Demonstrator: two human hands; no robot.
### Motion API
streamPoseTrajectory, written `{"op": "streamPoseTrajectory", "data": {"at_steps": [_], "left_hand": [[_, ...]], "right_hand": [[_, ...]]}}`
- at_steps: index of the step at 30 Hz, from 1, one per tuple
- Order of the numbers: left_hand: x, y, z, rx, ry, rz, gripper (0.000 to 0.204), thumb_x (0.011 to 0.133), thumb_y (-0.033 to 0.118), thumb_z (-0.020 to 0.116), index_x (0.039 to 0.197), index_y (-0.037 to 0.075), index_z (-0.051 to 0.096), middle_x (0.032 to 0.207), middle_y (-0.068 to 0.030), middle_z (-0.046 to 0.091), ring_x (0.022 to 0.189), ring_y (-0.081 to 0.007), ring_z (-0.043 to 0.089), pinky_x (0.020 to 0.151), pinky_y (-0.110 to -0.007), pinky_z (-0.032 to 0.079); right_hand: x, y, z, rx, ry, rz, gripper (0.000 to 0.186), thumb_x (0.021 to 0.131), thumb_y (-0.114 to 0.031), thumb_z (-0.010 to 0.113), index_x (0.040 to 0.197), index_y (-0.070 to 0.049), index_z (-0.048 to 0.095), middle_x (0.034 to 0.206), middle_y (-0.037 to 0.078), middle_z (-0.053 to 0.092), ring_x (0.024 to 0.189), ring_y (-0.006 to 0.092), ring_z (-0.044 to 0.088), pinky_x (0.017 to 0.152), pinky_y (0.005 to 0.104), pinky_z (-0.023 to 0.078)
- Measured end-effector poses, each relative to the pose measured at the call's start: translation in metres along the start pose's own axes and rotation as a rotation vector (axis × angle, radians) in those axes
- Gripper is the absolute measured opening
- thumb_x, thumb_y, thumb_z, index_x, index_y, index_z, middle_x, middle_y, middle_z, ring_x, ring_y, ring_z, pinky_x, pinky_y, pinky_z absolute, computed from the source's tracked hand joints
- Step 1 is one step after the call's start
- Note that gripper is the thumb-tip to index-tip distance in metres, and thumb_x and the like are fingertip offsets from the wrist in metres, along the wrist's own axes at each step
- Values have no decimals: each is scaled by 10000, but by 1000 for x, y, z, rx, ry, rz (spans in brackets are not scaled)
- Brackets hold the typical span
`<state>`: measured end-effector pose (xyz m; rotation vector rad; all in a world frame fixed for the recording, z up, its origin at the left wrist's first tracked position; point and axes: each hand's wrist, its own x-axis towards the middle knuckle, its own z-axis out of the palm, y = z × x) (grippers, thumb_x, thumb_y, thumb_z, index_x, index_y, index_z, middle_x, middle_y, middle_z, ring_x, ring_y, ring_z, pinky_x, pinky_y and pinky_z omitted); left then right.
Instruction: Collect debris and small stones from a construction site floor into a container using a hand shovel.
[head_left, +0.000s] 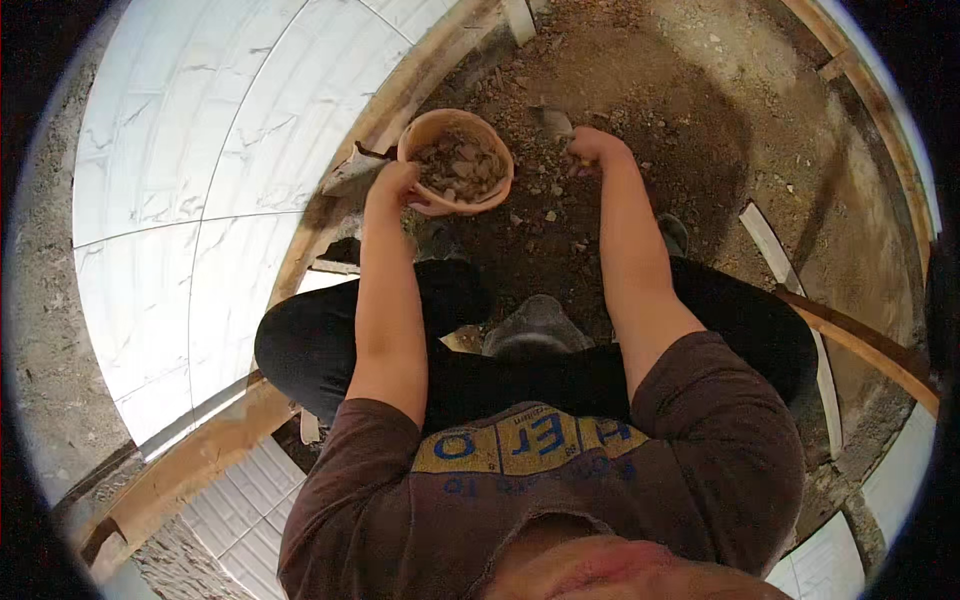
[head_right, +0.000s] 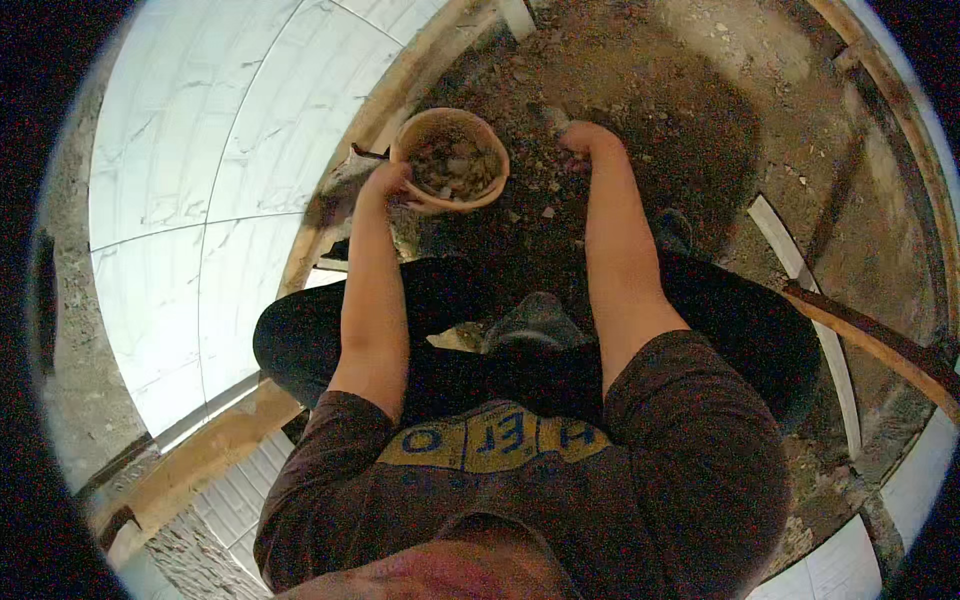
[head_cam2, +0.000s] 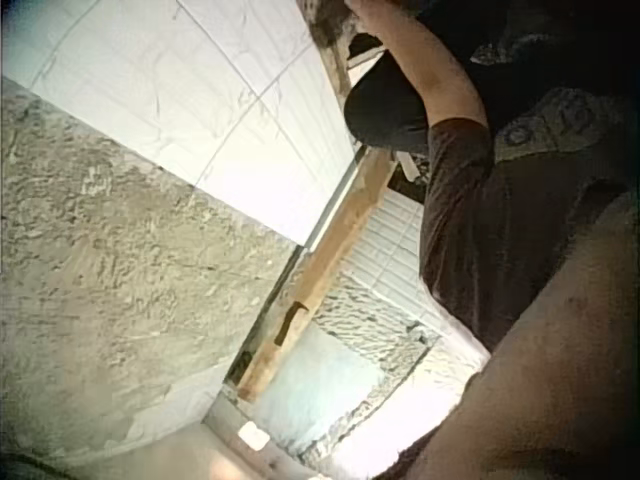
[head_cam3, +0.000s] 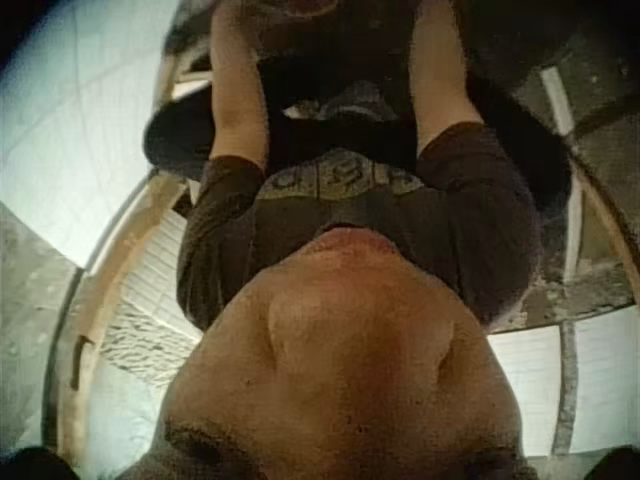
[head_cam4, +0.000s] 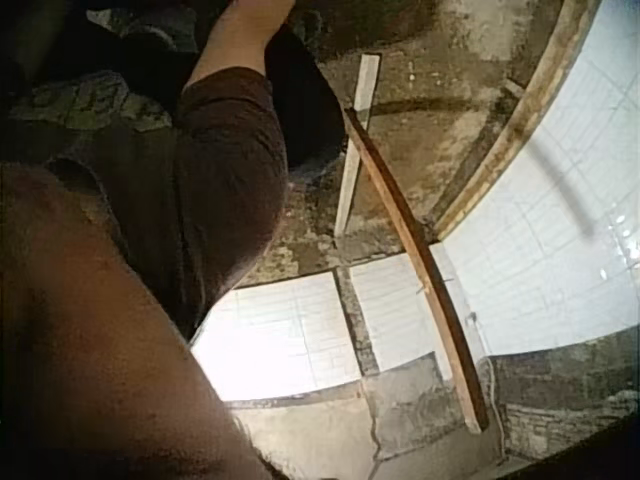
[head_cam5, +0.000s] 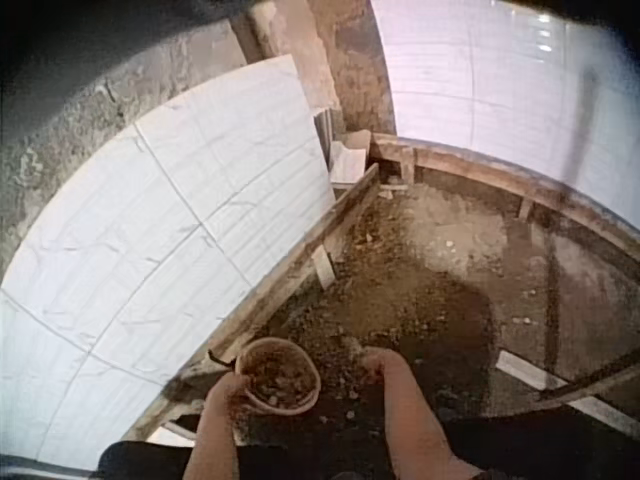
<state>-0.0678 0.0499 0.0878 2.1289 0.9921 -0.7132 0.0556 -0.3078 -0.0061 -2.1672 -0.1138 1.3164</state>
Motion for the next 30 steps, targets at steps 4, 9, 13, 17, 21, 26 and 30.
{"op": "streamPoseTrajectory", "data": {"at_steps": [4,9,13,17,21,26,30], "left_hand": [[-2,13,-6,129,24,-67,317,923,239,423,905,-27,595,744,-194,611,615,-304,647,551,-462,518],[29,15,19,-295,-31,-187,507,916,336,458,1212,-74,502,1031,-251,626,721,-335,687,619,-437,557],[69,36,41,89,160,104,638,921,389,484,1339,-87,399,1265,-261,533,800,-336,685,629,-404,571],[67,57,49,194,125,55,865,873,596,442,1425,-53,297,1368,-258,461,1073,-358,587,852,-456,490],[51,67,44,-34,-57,49,923,871,663,405,1469,-15,219,1379,-245,466,1226,-376,509,1017,-512,405],[51,54,37,-11,-5,4,829,881,587,499,1424,-17,332,1333,-238,502,1198,-349,531,997,-512,418],[45,30,24,-224,-136,-19,807,873,555,546,1415,-13,362,1304,-226,521,1193,-338,532,1011,-500,408]], "right_hand": [[25,6,2,199,-67,82,235,927,-192,575,1004,19,646,839,131,669,706,211,644,606,358,545],[36,-5,12,-93,-82,56,376,863,-212,662,1149,15,571,1021,140,649,731,220,648,650,351,563],[21,-29,39,-112,5,-79,546,818,-233,700,1268,-9,489,1102,140,634,768,224,642,667,382,548],[2,-49,51,-113,-111,-221,452,798,-187,681,1215,-41,586,924,130,666,795,207,644,701,393,538],[-2,-48,28,-278,-162,-276,448,808,-179,657,1226,-36,583,921,122,658,778,247,652,754,423,549],[13,-3,-28,-446,215,-229,480,879,-155,572,1330,-9,500,1308,166,539,1130,292,565,896,419,508],[28,53,-54,-280,151,-113,358,872,-329,608,1124,-75,623,890,146,675,664,271,614,587,443,487]]}}
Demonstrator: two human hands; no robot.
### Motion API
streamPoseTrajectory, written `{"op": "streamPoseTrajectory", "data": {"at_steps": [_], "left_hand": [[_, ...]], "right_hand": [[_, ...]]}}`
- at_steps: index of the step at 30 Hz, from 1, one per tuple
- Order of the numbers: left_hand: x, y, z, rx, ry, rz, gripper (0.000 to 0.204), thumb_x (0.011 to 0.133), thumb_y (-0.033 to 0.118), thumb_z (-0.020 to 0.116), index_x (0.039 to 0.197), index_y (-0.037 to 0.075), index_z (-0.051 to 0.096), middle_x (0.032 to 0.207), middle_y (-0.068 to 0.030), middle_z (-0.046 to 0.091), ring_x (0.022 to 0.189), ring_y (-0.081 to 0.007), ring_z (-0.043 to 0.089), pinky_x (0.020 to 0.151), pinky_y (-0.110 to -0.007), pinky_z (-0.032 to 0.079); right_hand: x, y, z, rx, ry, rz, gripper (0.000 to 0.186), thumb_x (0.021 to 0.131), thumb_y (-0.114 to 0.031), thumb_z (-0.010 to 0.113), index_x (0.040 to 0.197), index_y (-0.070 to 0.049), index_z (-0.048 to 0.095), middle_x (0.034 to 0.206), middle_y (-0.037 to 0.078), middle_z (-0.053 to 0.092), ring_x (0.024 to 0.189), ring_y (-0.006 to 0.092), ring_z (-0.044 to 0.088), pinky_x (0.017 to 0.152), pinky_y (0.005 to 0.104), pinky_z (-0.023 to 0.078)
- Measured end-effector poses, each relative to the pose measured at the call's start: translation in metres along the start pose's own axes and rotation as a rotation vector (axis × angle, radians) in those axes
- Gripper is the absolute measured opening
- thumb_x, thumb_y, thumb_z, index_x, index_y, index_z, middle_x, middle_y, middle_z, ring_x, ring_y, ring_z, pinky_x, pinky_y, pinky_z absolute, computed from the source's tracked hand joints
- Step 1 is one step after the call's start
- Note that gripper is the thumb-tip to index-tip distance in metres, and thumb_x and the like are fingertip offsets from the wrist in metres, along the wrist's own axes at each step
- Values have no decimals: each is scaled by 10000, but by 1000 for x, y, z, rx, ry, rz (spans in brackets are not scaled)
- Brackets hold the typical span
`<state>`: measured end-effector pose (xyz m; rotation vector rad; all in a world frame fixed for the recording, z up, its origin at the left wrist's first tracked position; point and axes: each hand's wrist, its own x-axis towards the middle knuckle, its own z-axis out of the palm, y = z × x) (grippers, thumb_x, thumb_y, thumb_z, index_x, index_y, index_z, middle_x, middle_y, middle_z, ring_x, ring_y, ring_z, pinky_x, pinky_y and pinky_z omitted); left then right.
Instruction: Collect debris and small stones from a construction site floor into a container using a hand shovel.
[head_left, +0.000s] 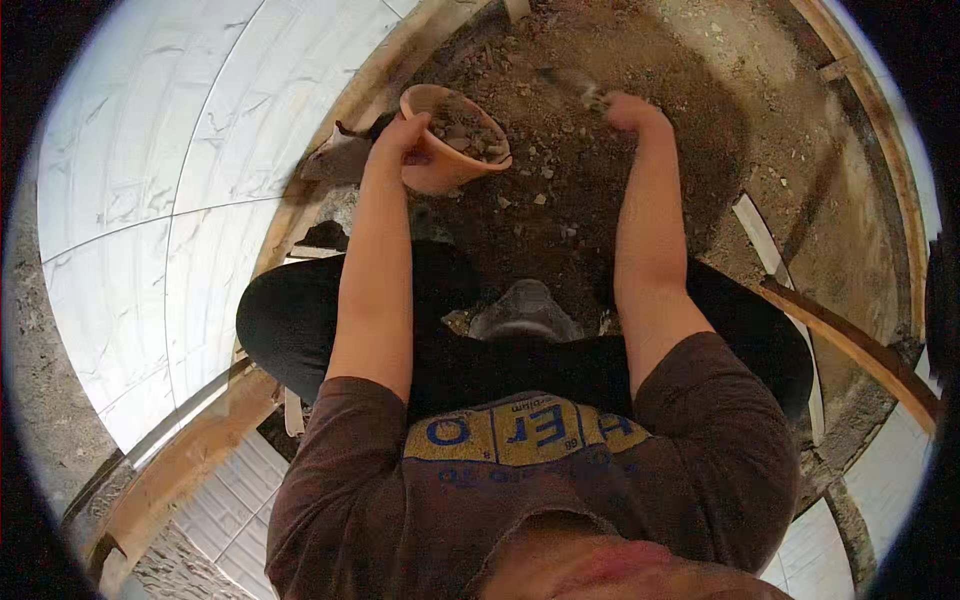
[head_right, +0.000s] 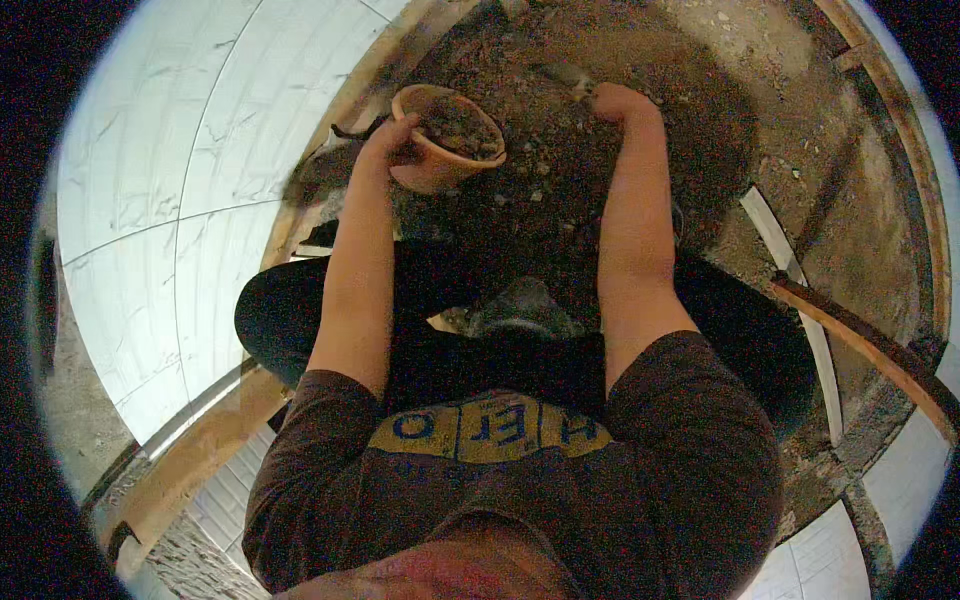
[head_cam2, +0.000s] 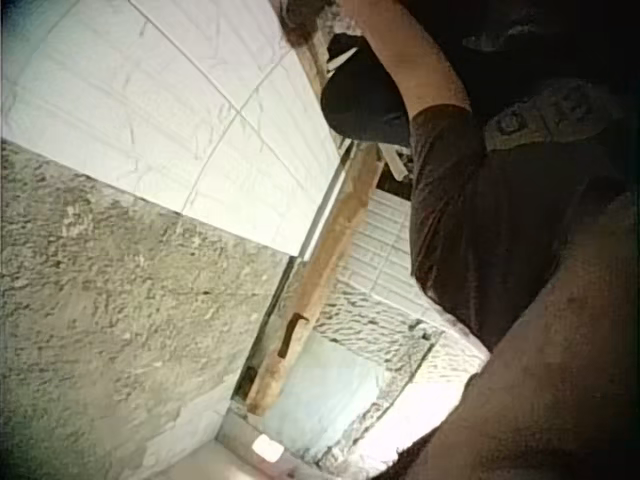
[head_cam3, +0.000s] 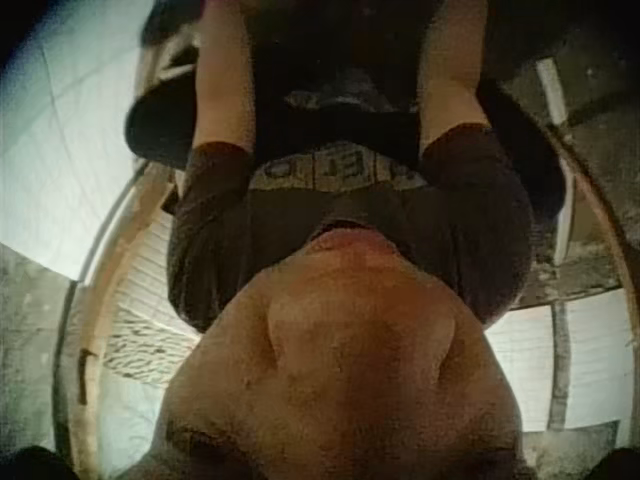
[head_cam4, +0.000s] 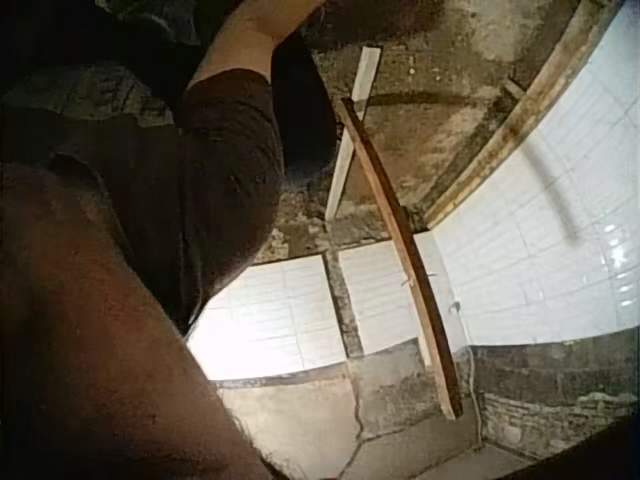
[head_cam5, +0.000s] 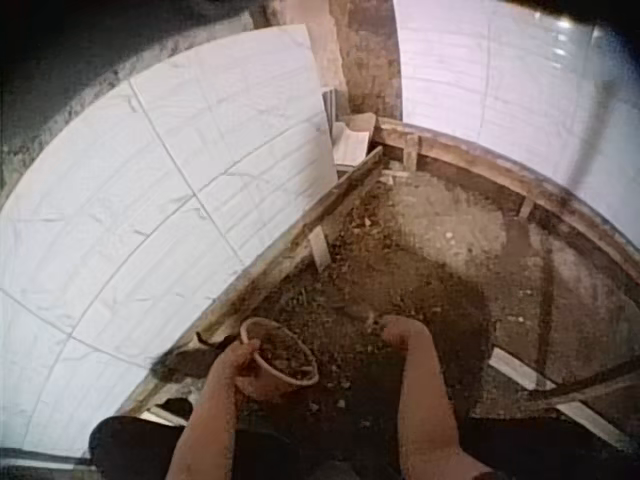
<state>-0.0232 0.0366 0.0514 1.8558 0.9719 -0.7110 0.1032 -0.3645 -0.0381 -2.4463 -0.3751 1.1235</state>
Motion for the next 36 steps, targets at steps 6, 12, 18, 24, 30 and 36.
{"op": "streamPoseTrajectory", "data": {"at_steps": [6,12,18,24,30,36], "left_hand": [[-24,13,11,143,-185,306,793,867,415,627,1500,145,234,1415,-194,433,1230,-346,495,989,-485,430],[-55,29,58,668,5,427,710,873,353,627,1479,220,281,1257,-151,569,947,-279,634,825,-448,523],[-68,20,70,680,147,486,620,842,403,640,1384,177,440,1020,-135,665,847,-254,658,757,-409,547],[-66,21,67,753,164,459,643,875,490,542,1439,245,357,1336,-51,553,1151,-283,580,934,-443,492],[-61,22,70,715,156,535,634,887,494,512,1449,259,335,1357,-49,535,1153,-299,576,924,-465,498],[-59,28,70,807,153,375,627,891,501,509,1446,259,343,1326,-71,563,1157,-300,578,942,-466,483]], "right_hand": [[-22,10,78,694,209,487,512,932,-154,513,1346,59,300,1263,228,507,1013,294,606,784,446,523],[-74,-97,209,1168,834,918,514,879,-60,494,1367,4,345,1326,261,465,1199,408,495,1000,493,396],[-95,-127,288,663,348,440,538,878,-130,574,1352,9,362,1244,268,526,1148,405,533,957,485,424],[-105,-97,273,235,185,-85,597,866,-155,619,1357,15,324,1223,277,535,1134,410,543,931,467,452],[-110,-120,238,1111,372,411,693,877,-176,600,1421,33,224,1343,292,443,1237,397,473,987,455,427],[-85,-110,279,202,370,-82,499,939,-284,502,1310,36,412,1067,282,562,942,410,581,814,494,472]]}}
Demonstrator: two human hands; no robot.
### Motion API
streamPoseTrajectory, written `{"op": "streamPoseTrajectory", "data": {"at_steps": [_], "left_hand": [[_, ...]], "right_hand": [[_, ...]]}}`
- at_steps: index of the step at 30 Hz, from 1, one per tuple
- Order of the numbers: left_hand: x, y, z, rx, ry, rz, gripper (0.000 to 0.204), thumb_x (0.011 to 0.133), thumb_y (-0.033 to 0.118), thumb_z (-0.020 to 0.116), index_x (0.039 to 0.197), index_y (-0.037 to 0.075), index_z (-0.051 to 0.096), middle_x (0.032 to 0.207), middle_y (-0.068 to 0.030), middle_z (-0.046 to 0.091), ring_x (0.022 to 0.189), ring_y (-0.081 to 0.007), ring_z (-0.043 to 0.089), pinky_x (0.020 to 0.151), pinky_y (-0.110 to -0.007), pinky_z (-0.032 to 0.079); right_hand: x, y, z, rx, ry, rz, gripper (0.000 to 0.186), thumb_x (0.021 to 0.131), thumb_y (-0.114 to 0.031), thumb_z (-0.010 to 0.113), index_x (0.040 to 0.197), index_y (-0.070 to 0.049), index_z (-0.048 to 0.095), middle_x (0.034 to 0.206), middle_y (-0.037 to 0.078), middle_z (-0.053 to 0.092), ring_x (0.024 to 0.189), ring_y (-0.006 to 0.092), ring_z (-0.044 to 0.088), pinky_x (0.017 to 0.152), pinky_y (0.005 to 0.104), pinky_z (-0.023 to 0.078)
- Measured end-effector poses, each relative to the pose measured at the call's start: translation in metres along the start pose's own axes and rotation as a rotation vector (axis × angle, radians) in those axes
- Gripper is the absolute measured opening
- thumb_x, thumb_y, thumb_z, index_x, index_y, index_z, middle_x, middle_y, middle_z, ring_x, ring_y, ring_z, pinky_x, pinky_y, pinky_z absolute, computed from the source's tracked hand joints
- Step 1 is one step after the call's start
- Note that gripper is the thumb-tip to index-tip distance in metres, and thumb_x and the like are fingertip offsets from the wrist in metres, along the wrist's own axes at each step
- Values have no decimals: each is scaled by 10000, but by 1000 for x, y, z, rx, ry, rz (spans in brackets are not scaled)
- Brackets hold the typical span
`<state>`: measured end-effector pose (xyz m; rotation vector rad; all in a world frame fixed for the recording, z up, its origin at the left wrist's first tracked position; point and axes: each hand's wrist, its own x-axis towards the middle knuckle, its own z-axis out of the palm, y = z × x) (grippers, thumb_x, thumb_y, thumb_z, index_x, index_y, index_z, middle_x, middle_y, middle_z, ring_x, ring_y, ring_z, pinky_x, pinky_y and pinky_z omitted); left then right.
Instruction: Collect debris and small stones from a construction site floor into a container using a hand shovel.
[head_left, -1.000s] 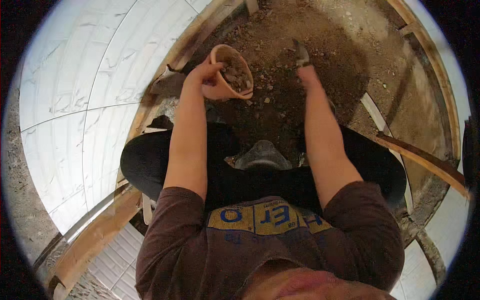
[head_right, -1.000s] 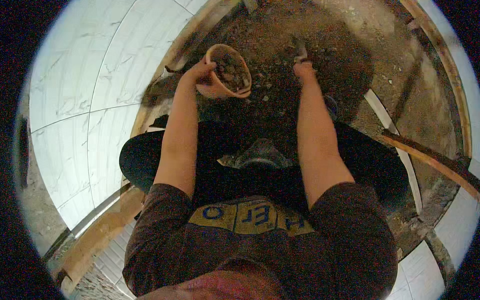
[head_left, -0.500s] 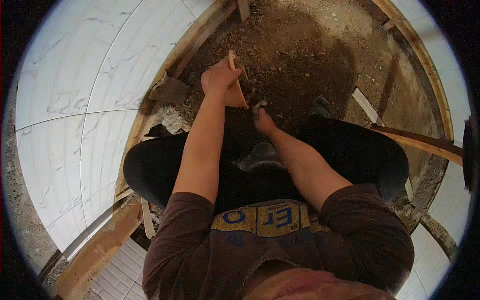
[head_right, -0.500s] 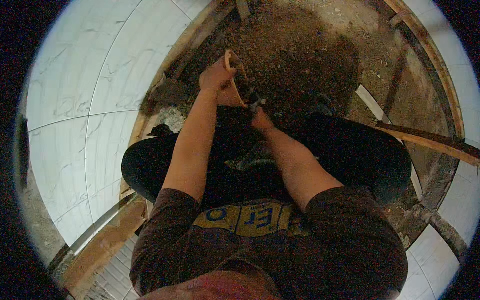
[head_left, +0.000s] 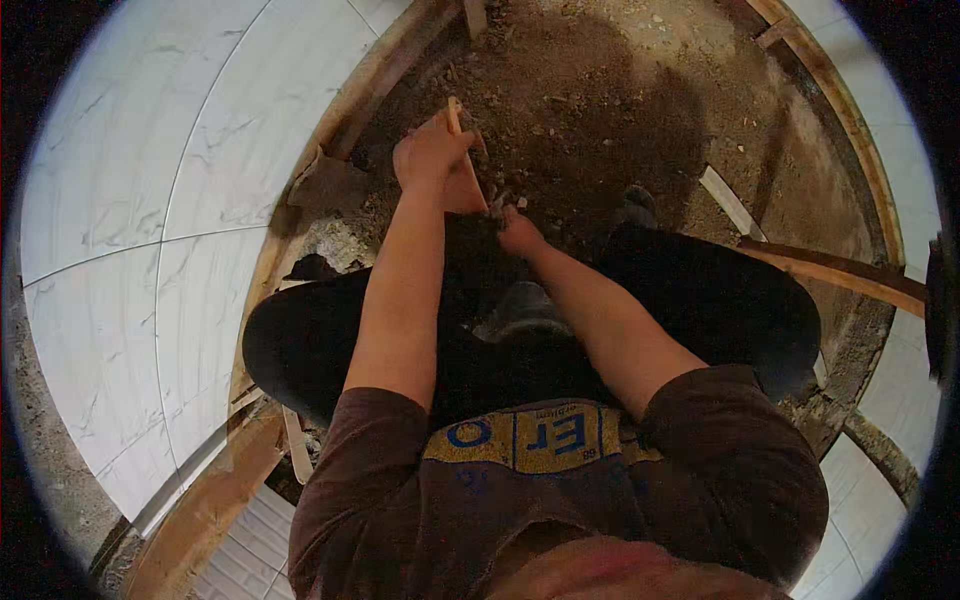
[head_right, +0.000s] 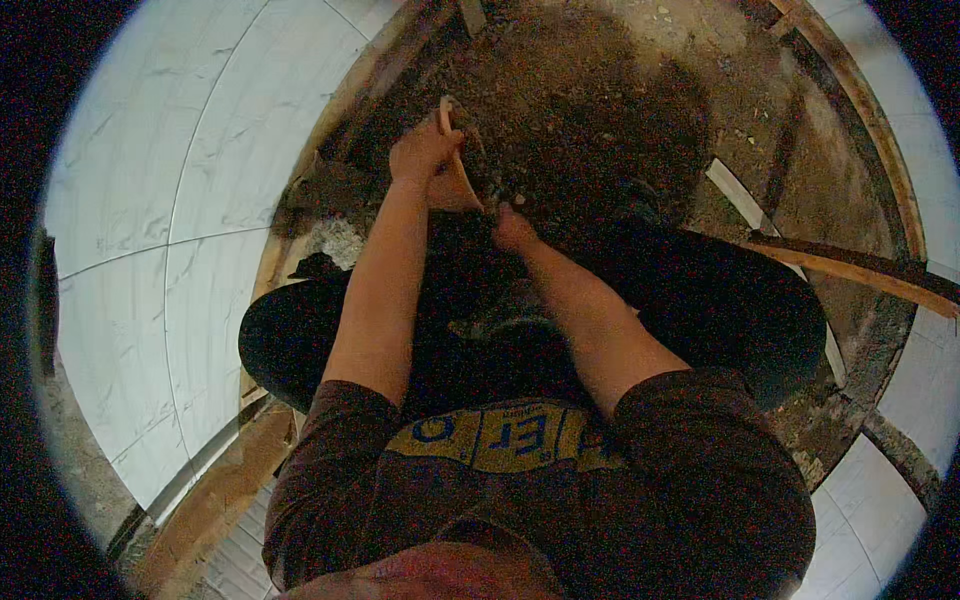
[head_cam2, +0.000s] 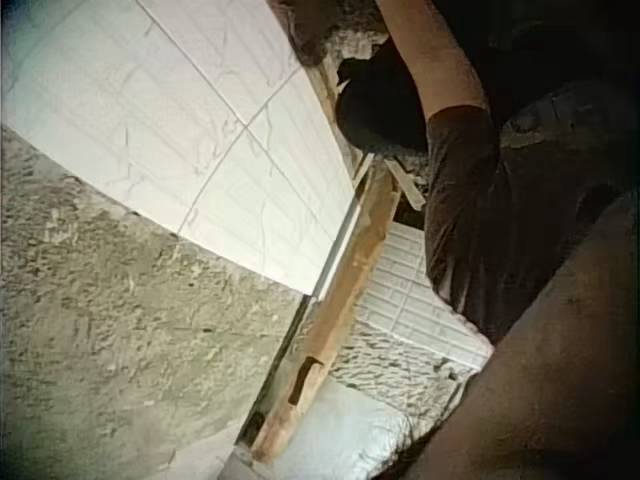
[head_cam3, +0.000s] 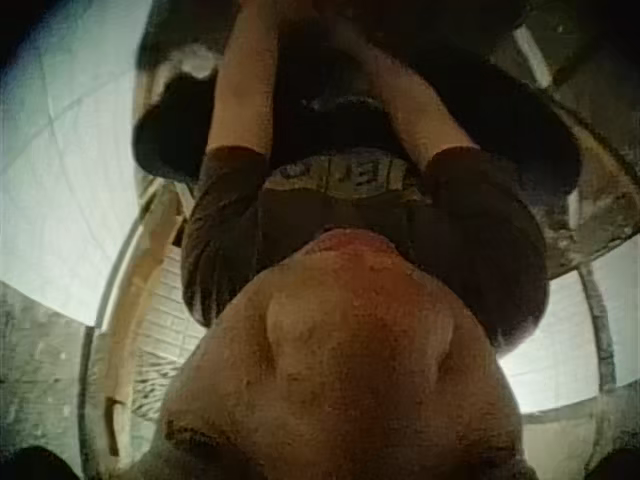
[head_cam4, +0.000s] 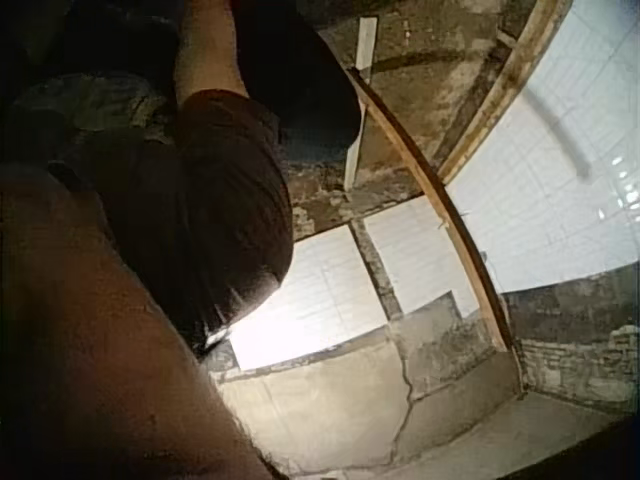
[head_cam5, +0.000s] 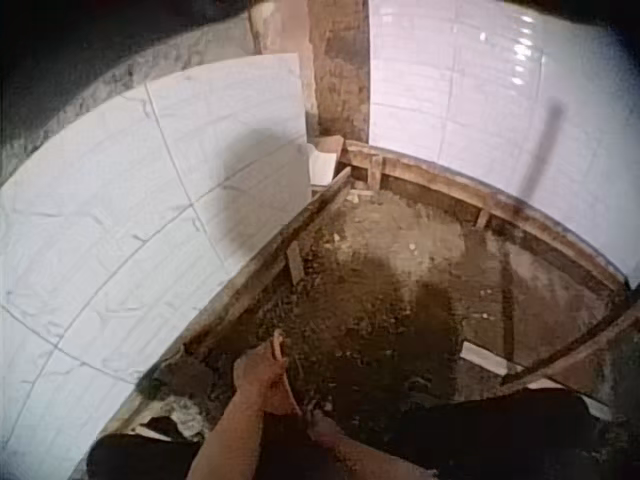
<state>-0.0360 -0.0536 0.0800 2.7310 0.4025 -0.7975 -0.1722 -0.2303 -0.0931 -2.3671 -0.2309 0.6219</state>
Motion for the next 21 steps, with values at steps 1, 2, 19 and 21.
{"op": "streamPoseTrajectory", "data": {"at_steps": [1,2,19,21], "left_hand": [[-2,1,0,-1,-4,3,627,891,501,509,1446,259,343,1326,-71,563,1157,-300,578,942,-466,483],[-4,1,-1,3,44,15,630,894,505,507,1447,250,344,1326,-74,563,1161,-301,576,948,-466,481],[8,1,5,20,68,30,614,881,512,502,1434,281,371,1374,-42,526,1190,-308,556,987,-456,454],[6,1,3,3,107,65,616,872,491,520,1431,278,374,1368,-60,530,1186,-313,557,989,-454,450]], "right_hand": [[2,6,5,-51,212,-123,462,954,-313,474,1268,26,489,955,273,627,832,410,629,748,505,493],[4,13,5,64,99,58,562,927,-260,531,1351,57,344,1196,292,475,1058,419,521,882,483,453],[24,-8,-69,467,327,500,543,831,-152,618,1334,-71,429,1099,229,625,1058,388,597,878,489,498],[29,-5,-80,203,114,444,567,831,-161,628,1352,-79,421,1094,219,631,1038,383,606,874,489,500]]}}
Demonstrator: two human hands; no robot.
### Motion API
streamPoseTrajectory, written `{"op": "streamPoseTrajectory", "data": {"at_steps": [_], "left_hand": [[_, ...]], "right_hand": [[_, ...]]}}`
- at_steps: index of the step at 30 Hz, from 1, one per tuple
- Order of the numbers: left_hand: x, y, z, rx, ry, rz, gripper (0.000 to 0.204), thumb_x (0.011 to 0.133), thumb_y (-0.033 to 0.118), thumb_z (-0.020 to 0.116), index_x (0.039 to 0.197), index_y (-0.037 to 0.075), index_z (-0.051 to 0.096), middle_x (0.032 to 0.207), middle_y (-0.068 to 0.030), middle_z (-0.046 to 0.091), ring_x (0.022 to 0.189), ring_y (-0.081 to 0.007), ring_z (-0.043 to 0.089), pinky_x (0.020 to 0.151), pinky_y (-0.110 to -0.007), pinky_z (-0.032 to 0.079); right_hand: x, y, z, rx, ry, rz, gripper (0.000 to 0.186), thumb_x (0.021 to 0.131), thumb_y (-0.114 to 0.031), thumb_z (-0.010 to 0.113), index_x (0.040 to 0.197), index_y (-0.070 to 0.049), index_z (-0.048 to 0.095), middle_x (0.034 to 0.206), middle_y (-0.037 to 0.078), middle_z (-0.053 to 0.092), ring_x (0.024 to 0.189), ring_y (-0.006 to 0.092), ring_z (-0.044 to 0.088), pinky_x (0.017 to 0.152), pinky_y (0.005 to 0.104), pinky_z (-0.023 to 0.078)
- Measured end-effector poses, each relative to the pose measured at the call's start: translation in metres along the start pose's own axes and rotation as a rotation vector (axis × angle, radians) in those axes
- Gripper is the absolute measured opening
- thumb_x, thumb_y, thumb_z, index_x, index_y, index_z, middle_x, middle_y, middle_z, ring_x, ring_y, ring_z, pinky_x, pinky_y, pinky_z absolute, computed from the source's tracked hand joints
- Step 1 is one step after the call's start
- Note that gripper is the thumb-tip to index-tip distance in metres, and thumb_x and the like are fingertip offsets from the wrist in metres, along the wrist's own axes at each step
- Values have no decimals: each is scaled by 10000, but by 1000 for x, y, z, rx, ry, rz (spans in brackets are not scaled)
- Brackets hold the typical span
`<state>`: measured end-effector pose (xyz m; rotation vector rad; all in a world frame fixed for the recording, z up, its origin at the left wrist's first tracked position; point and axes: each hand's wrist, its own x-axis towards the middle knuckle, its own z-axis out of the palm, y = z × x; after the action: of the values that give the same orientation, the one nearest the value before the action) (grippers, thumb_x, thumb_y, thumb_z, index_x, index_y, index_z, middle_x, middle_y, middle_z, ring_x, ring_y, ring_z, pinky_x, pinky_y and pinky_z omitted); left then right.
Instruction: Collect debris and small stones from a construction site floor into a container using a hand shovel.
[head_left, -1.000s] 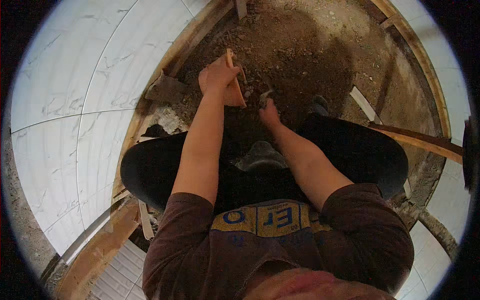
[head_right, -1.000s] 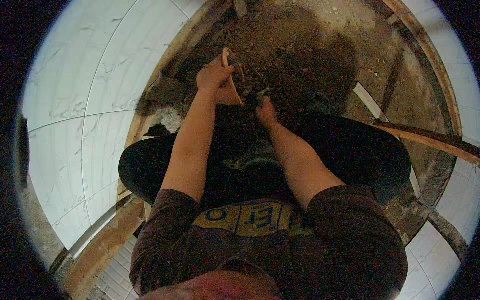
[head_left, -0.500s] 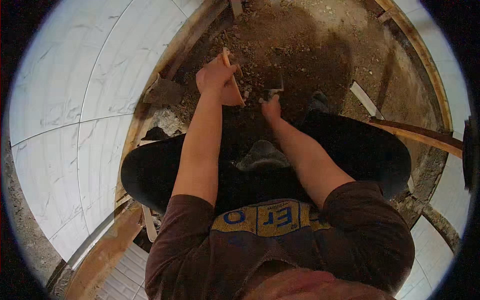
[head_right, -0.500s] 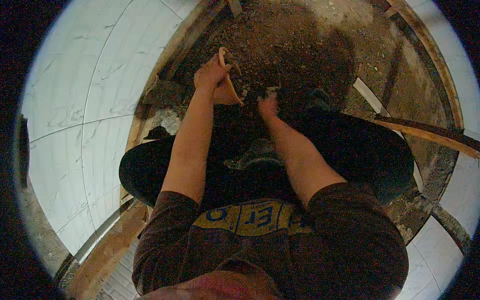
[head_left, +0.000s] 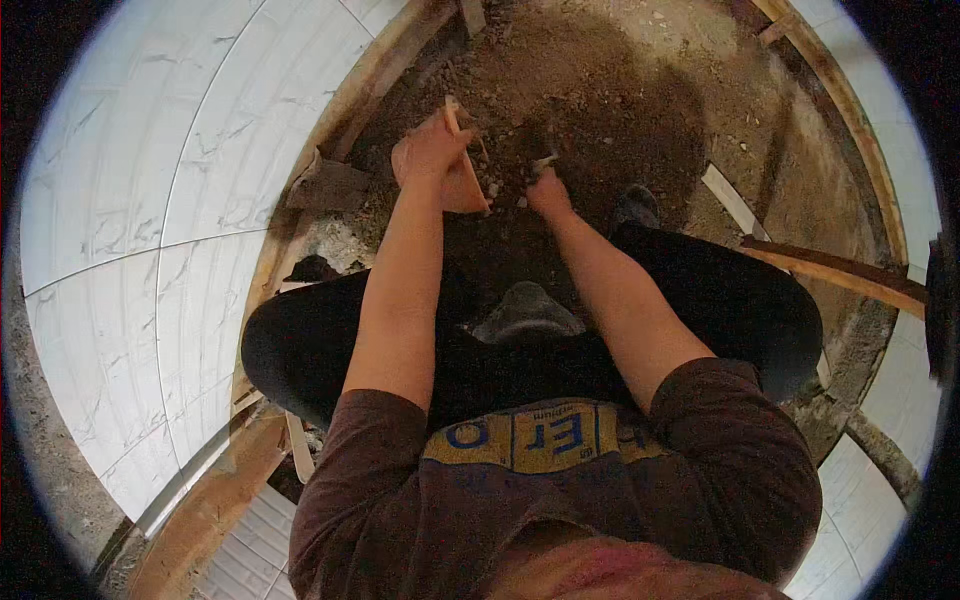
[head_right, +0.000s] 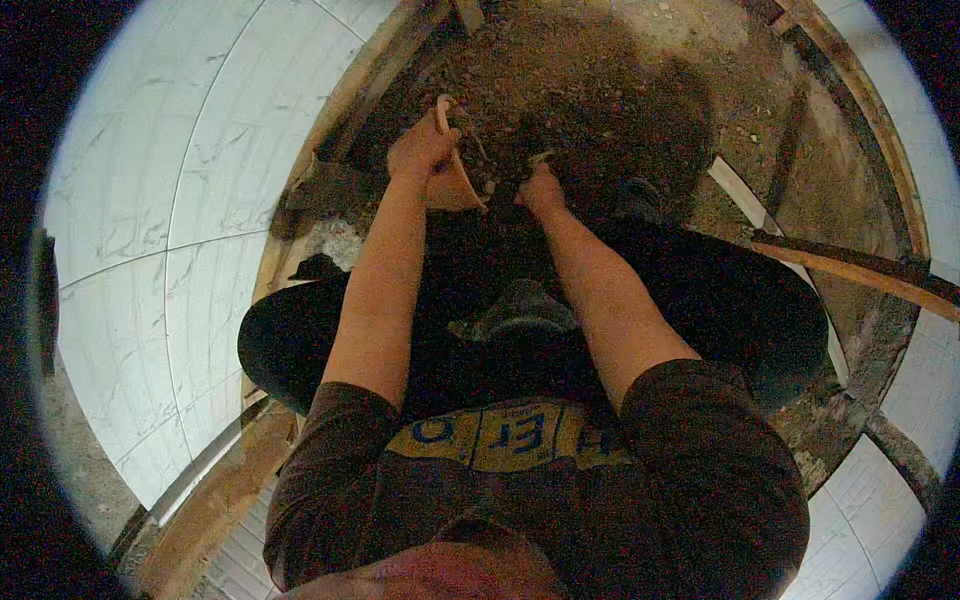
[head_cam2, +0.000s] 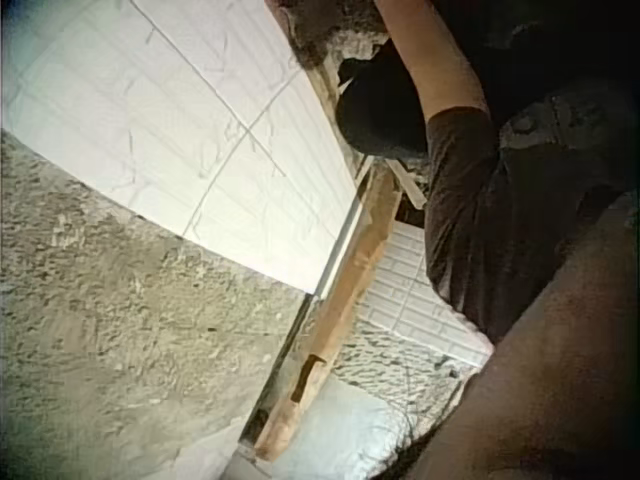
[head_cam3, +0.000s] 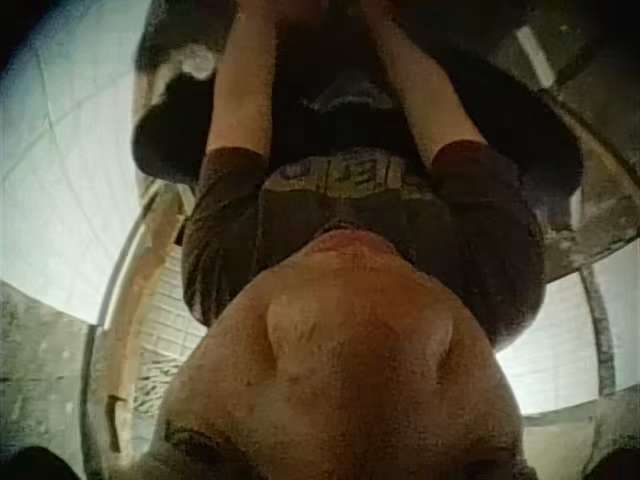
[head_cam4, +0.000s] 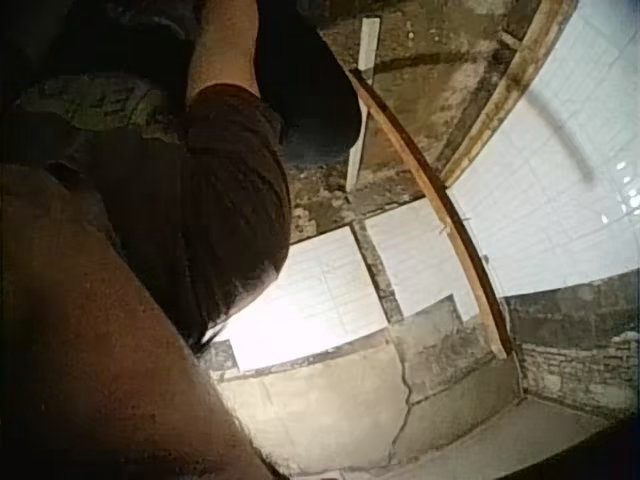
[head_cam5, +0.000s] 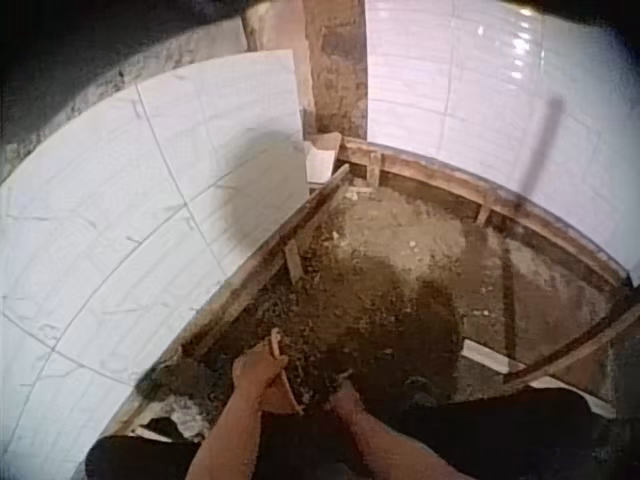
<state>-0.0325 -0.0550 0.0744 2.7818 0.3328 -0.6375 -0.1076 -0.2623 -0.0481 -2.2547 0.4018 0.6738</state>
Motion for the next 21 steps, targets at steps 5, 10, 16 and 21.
{"op": "streamPoseTrajectory", "data": {"at_steps": [5,10,16,21], "left_hand": [[-2,-2,-5,-67,-60,-45,625,861,486,515,1432,277,373,1359,-90,533,1189,-328,551,1002,-470,436],[5,-1,4,-58,-25,-67,652,847,509,520,1440,285,366,1361,-96,529,1223,-331,520,1011,-497,423],[14,-4,8,-67,-142,-86,706,854,525,552,1461,237,335,1378,-111,510,1265,-338,477,1016,-501,421],[28,-22,13,-5,-71,17,730,874,515,522,1469,149,310,1238,-153,595,979,-293,651,803,-450,532]], "right_hand": [[-12,16,-10,-322,-190,-191,509,828,-188,593,1272,-1,429,1114,263,609,1023,419,595,863,496,483],[-17,44,21,32,159,91,556,839,-187,600,1323,4,405,1076,199,633,998,407,609,838,522,471],[-22,10,83,-999,-467,-360,571,894,-269,584,1321,35,358,1133,207,603,951,387,618,790,524,472],[-72,-28,96,125,-281,107,634,886,-302,577,1315,70,293,1134,244,591,984,399,612,795,527,481]]}}
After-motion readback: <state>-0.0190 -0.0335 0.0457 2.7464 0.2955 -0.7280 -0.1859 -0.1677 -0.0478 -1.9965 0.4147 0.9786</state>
